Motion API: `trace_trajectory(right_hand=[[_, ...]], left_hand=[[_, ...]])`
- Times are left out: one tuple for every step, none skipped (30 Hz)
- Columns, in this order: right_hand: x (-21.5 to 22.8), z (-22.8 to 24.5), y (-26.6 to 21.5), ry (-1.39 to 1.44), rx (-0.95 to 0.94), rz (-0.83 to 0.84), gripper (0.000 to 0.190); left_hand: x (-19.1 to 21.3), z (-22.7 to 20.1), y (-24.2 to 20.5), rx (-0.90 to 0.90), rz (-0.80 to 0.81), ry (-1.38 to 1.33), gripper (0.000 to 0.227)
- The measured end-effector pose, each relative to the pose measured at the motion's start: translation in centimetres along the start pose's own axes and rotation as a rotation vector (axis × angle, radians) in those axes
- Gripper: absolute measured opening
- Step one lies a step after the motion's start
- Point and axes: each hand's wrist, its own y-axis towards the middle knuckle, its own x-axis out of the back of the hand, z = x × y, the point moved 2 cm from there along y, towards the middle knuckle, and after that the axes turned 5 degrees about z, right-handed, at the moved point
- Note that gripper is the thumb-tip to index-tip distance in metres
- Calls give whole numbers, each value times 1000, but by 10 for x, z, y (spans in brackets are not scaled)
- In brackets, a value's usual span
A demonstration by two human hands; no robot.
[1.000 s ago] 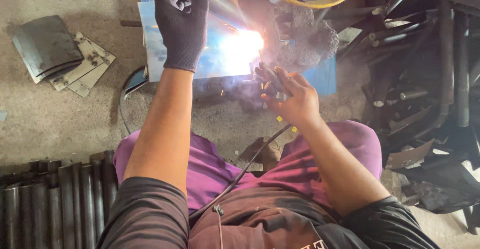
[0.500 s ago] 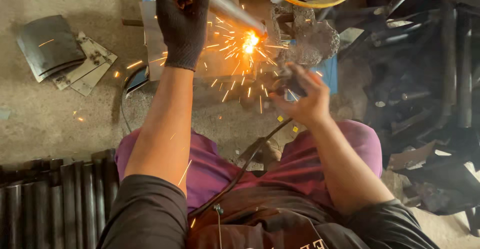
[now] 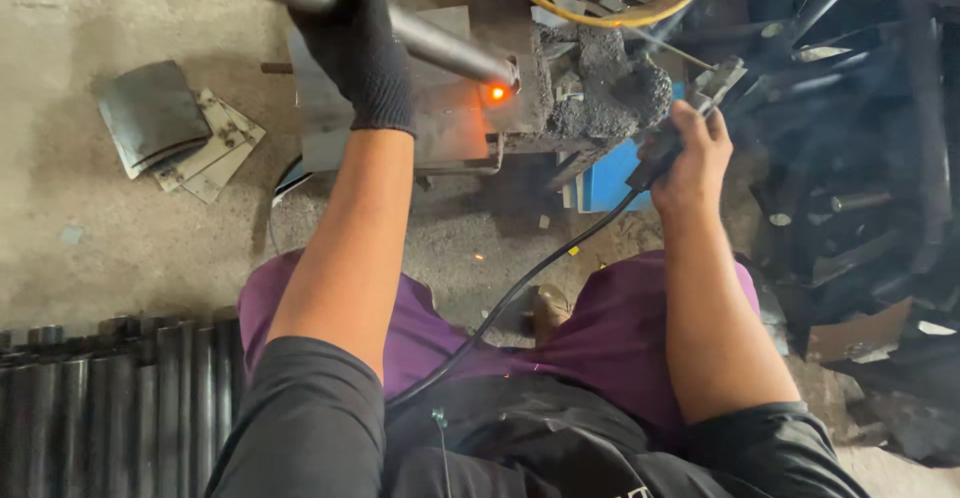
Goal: The person welds a metal rod to a flat metal plate using a welding torch, then picks up a metal cone and welds it to the same plate. The person handles the metal rod, plate, and cone while seated on the floor.
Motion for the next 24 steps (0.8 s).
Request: trace_trajectory(right_hand=[[-3, -3, 1, -48, 38, 20, 25], [-6, -6, 2, -95, 77, 40, 26], [-9, -7, 2, -86, 94, 46, 31], [-12, -9, 2, -76, 112, 52, 37], [-16, -10, 2, -67, 132, 60, 43], [-19, -11, 2, -82, 125, 56, 46], [-20, -12, 0, -99, 113, 49, 48], [-20, -12, -1, -115, 101, 42, 51], [-21, -13, -2, -158, 125, 81, 53], [-23, -14, -2, -201, 149, 121, 54], [-28, -15, -1, -243, 175, 173, 55], [-32, -15, -3, -376, 194, 187, 59], [-37, -15, -7, -506, 216, 206, 63], [-43, -14, -11, -637, 240, 224, 66], [-49, -13, -15, -691, 242, 265, 68], [-55, -11, -20, -746, 245, 307, 70], [-60, -11, -24, -800, 248, 343, 72], [-66, -11, -28, -795, 246, 361, 72], [-72, -13, -33, -786, 239, 373, 73], [-76, -14, -36, -778, 232, 386, 74], [-80, -16, -40, -829, 239, 386, 76], [-82, -17, -44, -879, 245, 386, 78], [-84, -17, -46, -935, 256, 382, 79], [-88, -19, -49, -950, 291, 390, 81]], left_hand=[[-1, -5, -4, 2, -56, 3, 59], [-2, -11, -8, 3, -112, 5, 56], [-3, -17, -10, 12, -123, -18, 54], [-4, -22, -12, 21, -134, -42, 52], [-6, -28, -14, 29, -145, -68, 50], [-8, -33, -14, 20, -101, -75, 48], [-8, -38, -14, 16, -55, -79, 45], [-9, -41, -14, 12, -10, -82, 42], [-14, -44, -13, -71, 64, -35, 39], [-22, -46, -11, -153, 141, 11, 36], [-27, -48, -9, -240, 210, 60, 33], [-33, -48, -13, -196, 298, 103, 34], [-42, -49, -18, -155, 383, 146, 34], [-46, -52, -22, -116, 519, 213, 34], [-47, -56, -26, -74, 655, 280, 34], [-45, -63, -29, -140, 730, 316, 36], [-41, -68, -32, -202, 809, 351, 38], [-40, -71, -34, -263, 890, 388, 40], [-37, -71, -33, -238, 845, 359, 39], [-33, -69, -34, -215, 800, 331, 38], [-28, -66, -34, -188, 760, 302, 38], [-20, -65, -33, -207, 673, 305, 36], [-14, -62, -30, -228, 585, 300, 34], [-7, -61, -25, -250, 498, 293, 32]])
